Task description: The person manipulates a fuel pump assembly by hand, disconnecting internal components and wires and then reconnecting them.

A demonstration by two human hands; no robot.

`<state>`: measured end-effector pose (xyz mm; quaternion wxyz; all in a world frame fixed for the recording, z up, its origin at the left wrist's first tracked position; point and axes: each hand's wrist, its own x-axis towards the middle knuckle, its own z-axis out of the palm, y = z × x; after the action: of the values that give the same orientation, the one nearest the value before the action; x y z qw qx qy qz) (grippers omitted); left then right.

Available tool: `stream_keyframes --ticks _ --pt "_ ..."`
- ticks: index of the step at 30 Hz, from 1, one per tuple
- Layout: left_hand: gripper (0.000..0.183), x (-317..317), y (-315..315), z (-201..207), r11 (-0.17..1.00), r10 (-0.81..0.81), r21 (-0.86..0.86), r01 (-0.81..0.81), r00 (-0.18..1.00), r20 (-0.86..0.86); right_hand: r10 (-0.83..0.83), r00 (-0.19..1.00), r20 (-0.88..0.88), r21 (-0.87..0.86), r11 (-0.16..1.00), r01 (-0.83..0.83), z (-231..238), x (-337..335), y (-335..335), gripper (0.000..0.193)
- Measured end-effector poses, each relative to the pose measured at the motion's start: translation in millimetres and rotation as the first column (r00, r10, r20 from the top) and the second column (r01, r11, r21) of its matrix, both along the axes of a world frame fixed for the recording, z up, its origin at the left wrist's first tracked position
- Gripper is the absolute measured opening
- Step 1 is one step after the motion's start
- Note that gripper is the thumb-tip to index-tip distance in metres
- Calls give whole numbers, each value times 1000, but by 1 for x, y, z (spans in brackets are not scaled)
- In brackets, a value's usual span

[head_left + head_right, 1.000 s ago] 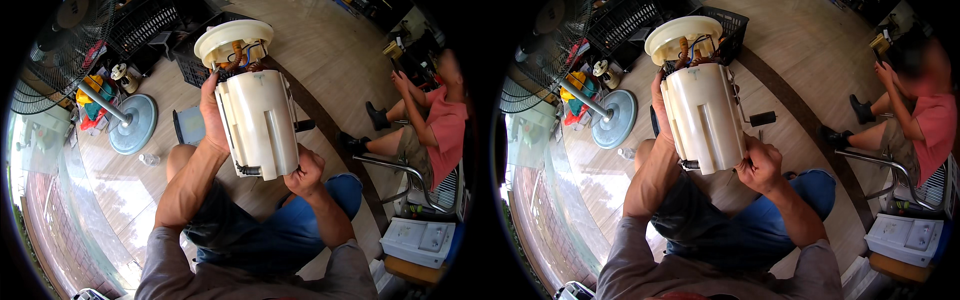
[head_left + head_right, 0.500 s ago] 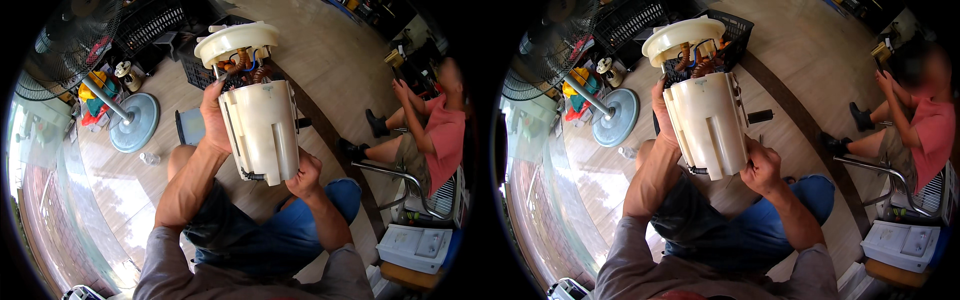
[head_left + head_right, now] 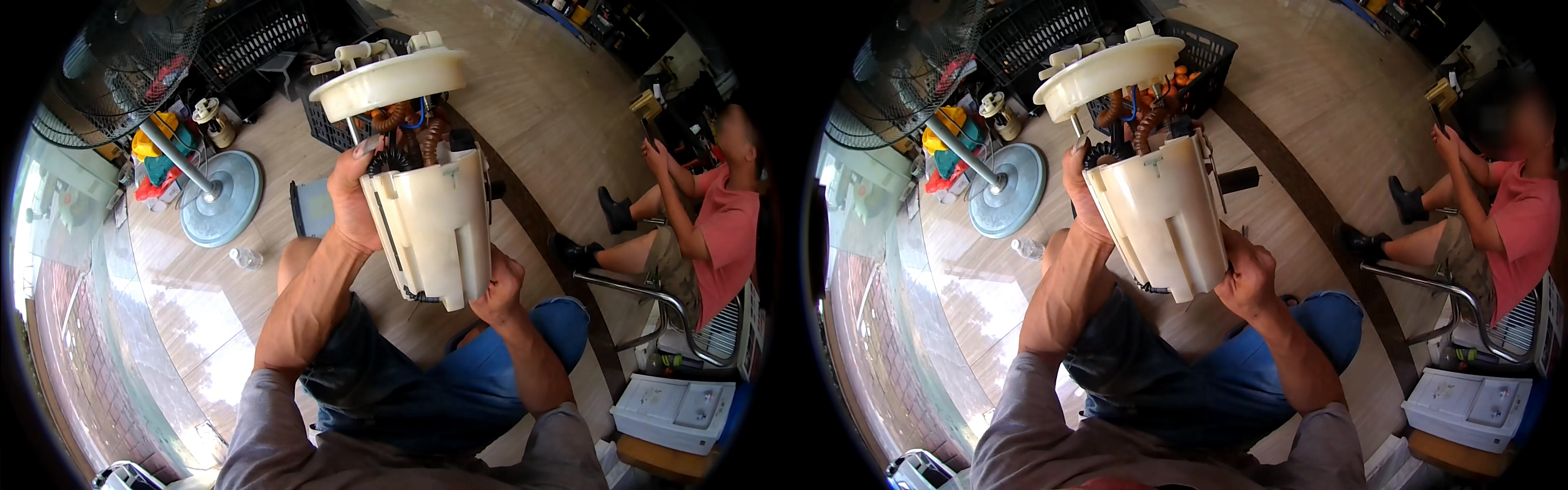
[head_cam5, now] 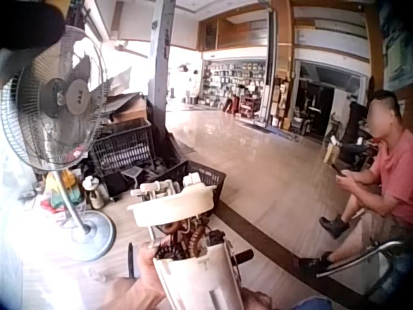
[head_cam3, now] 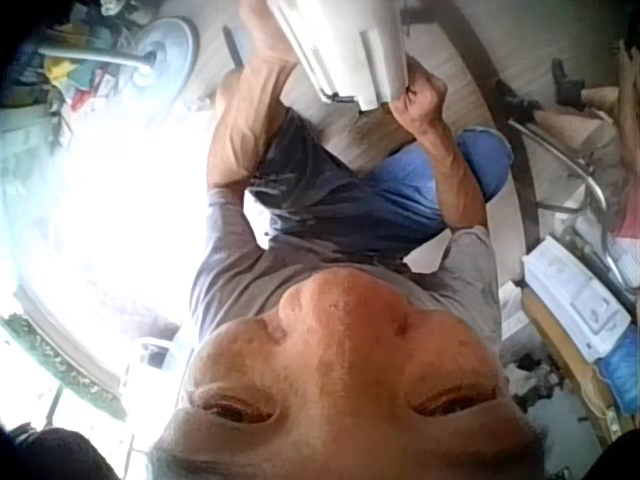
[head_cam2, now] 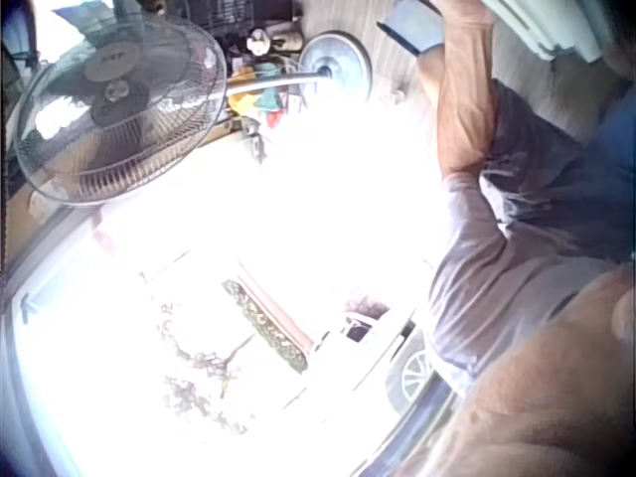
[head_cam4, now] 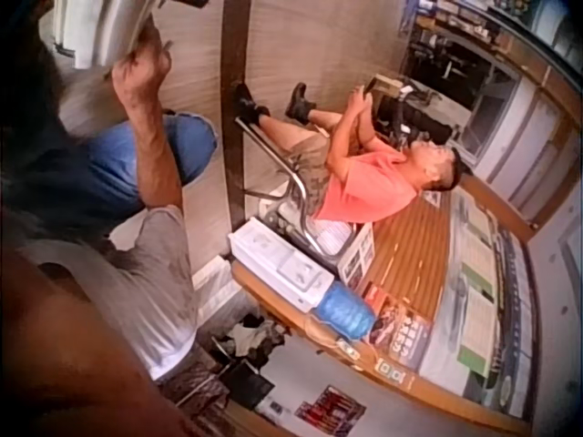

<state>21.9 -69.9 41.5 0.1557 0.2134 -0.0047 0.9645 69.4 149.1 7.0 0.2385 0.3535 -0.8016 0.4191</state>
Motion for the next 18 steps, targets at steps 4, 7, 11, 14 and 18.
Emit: stream_keyframes --ticks 4,7,11,14,18 --pt "111 0 -3 10 819 225 -515 -255 967 -123 -22 1000 20 27 999 21 2 1 0 30" --pt "111 1 -3 18 817 193 -507 -276 958 -210 2 1000 -19 14 1000 -1 2 0 -2 25" --pt "112 3 -8 24 792 188 -539 -287 954 -232 -36 999 4 4 999 36 7 1 -8 17" --pt "111 6 -7 24 797 193 -533 -284 956 -220 -14 1000 -21 26 1000 15 8 1 -8 13" --pt "112 5 -6 19 787 209 -550 -281 959 -191 7 997 -71 60 998 -3 6 1 -7 12"
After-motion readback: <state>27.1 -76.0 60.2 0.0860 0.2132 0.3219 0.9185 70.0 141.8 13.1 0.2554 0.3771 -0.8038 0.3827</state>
